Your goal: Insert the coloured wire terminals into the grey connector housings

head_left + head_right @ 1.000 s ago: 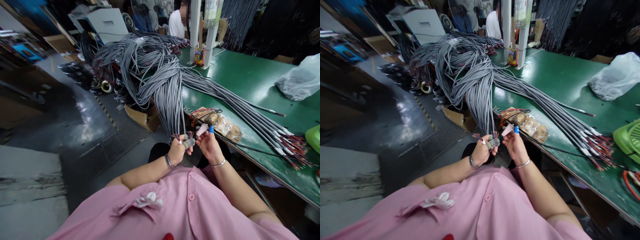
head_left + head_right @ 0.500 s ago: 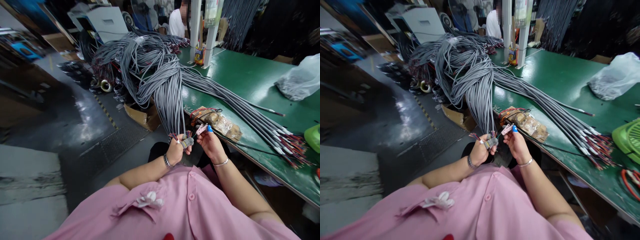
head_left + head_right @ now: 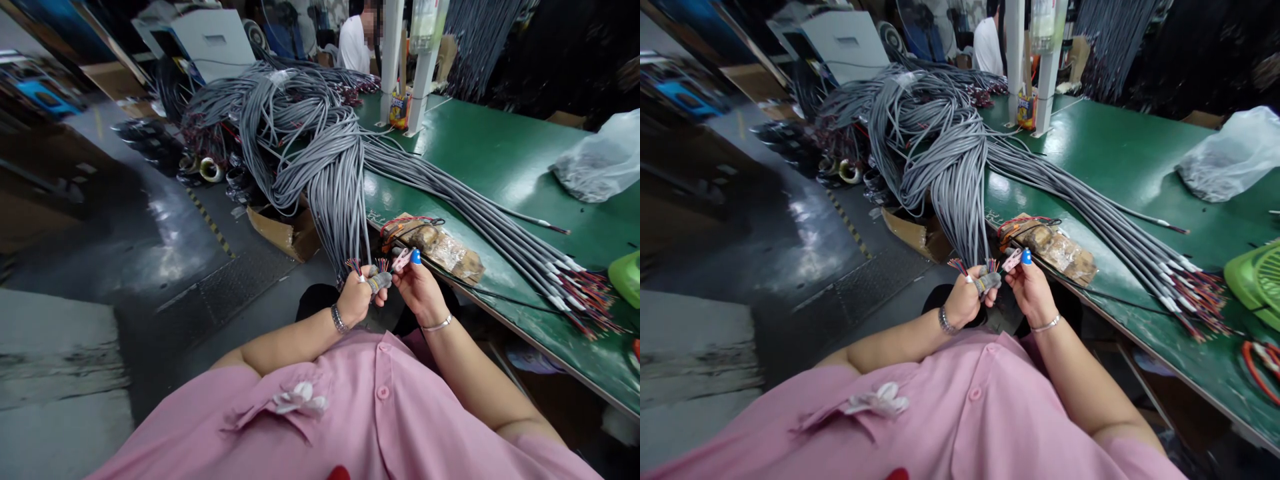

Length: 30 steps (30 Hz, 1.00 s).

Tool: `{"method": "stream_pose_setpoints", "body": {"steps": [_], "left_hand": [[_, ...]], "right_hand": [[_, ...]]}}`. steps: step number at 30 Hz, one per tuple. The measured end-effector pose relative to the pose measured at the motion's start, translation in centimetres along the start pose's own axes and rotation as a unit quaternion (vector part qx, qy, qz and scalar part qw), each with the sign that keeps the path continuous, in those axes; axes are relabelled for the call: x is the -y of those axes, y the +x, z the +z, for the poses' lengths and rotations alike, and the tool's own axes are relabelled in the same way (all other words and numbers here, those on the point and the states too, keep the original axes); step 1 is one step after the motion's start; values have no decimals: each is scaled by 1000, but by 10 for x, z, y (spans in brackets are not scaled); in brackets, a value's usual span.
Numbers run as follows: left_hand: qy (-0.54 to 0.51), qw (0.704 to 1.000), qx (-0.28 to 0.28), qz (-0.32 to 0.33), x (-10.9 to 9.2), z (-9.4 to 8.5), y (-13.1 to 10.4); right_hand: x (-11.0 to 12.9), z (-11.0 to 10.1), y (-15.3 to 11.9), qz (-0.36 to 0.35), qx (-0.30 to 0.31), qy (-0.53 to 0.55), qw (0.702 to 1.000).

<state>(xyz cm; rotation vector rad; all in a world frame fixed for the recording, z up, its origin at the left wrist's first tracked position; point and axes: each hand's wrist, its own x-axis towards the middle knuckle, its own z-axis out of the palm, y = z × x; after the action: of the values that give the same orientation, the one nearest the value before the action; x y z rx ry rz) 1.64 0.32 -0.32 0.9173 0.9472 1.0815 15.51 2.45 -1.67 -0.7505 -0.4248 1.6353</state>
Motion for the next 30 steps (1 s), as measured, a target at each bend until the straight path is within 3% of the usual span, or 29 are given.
{"method": "stream_pose_setpoints", "body": {"steps": [9,15,19,24,30], "left_hand": [[29,999,8,21,5,-11,-6],[16,995,97,12,1,-23,-6],[-21,997,78,18,-5,-25,-6],[5,999,38,13,-14,-26,-10],[125,991,39,32,-18,-29,-19]], "right_hand": [[-3,-15,-3,47,10,0,999],[-3,-30,-11,37,0,-19,999],[-1,-35,-19,33,-1,-38,999],[0,-35,-27,31,-1,-76,997],[-7,-25,-44,-19,23,-177,984]]}}
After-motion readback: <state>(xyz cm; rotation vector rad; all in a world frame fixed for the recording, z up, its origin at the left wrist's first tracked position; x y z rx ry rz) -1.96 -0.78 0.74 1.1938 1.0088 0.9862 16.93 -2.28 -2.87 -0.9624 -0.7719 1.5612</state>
